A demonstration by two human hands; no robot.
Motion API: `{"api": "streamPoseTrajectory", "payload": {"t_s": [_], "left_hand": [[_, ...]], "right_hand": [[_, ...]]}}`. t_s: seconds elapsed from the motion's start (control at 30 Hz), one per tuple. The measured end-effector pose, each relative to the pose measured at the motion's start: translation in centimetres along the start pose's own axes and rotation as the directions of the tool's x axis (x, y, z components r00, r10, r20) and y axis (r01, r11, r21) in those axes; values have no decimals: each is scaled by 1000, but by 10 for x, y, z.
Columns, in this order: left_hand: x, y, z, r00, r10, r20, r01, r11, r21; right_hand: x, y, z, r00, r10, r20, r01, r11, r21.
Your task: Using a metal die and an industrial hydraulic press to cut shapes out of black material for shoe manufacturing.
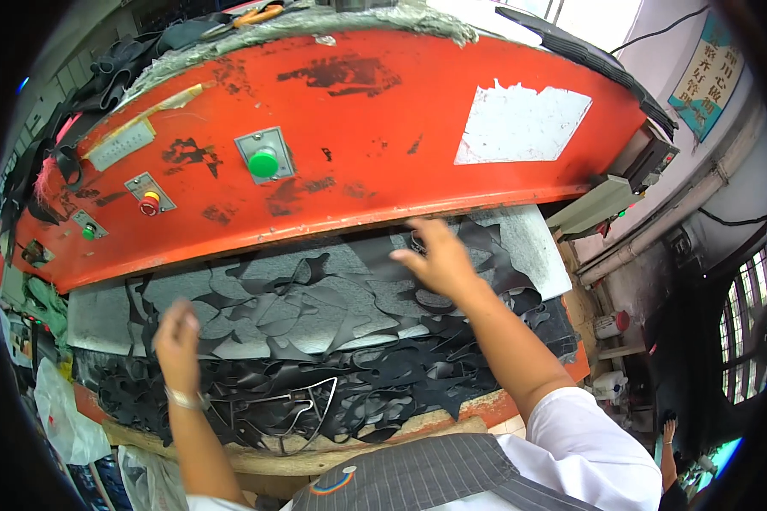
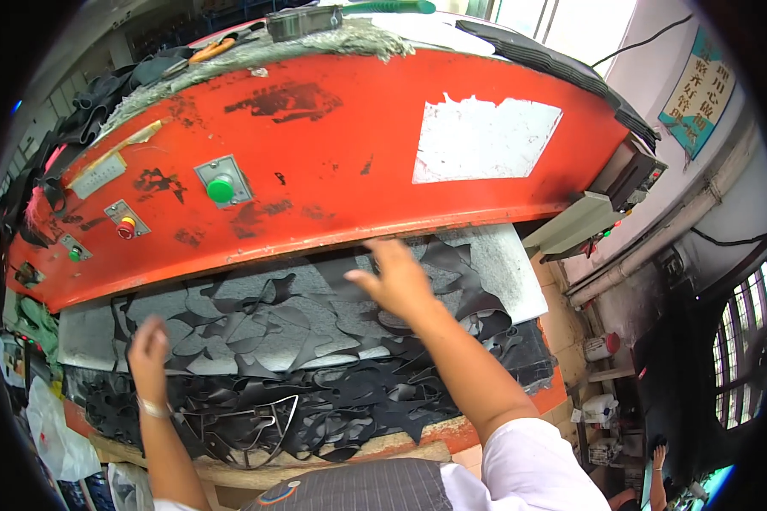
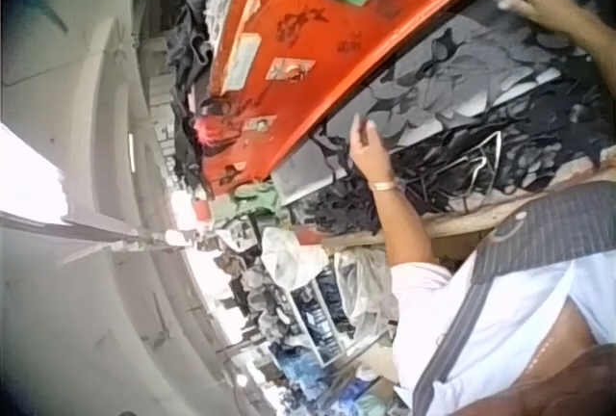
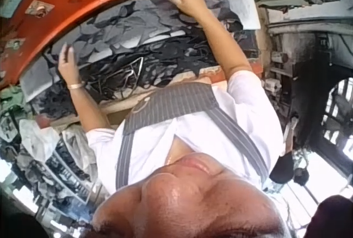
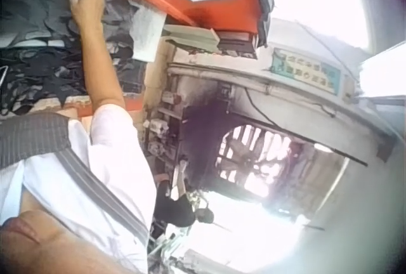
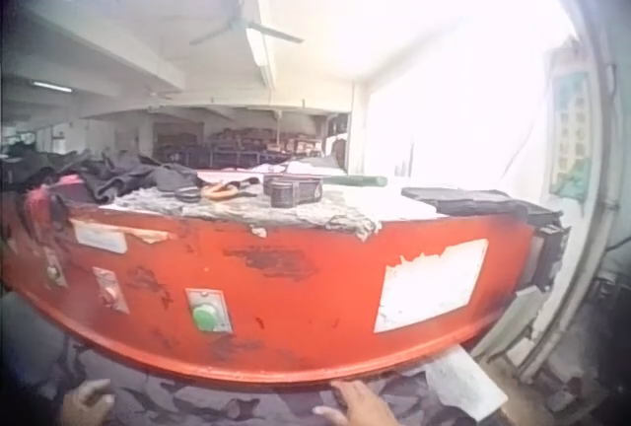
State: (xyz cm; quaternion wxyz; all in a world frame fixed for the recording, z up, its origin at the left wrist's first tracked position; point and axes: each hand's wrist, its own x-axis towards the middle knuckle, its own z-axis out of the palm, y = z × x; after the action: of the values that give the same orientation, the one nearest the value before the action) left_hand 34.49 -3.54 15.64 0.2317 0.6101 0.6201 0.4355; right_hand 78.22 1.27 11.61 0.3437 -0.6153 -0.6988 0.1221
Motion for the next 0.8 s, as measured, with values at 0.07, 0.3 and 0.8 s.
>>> {"api": "streamPoseTrajectory", "payload": {"t_s": [0.07, 0.3, 0.8], "left_hand": [[73, -74, -28, 978, -65, -199, 40, 991, -127], [190, -162, -196, 713, 234, -661, 34, 930, 365], [-219, 32, 90, 784, 345, 517, -341, 934, -107]], "right_hand": [[8, -63, 11, 992, -89, 95, 84, 995, 55], [76, -205, 50, 942, -233, -242, 296, 916, 271], [-101, -137, 74, 959, -182, 216, 119, 955, 272]]}}
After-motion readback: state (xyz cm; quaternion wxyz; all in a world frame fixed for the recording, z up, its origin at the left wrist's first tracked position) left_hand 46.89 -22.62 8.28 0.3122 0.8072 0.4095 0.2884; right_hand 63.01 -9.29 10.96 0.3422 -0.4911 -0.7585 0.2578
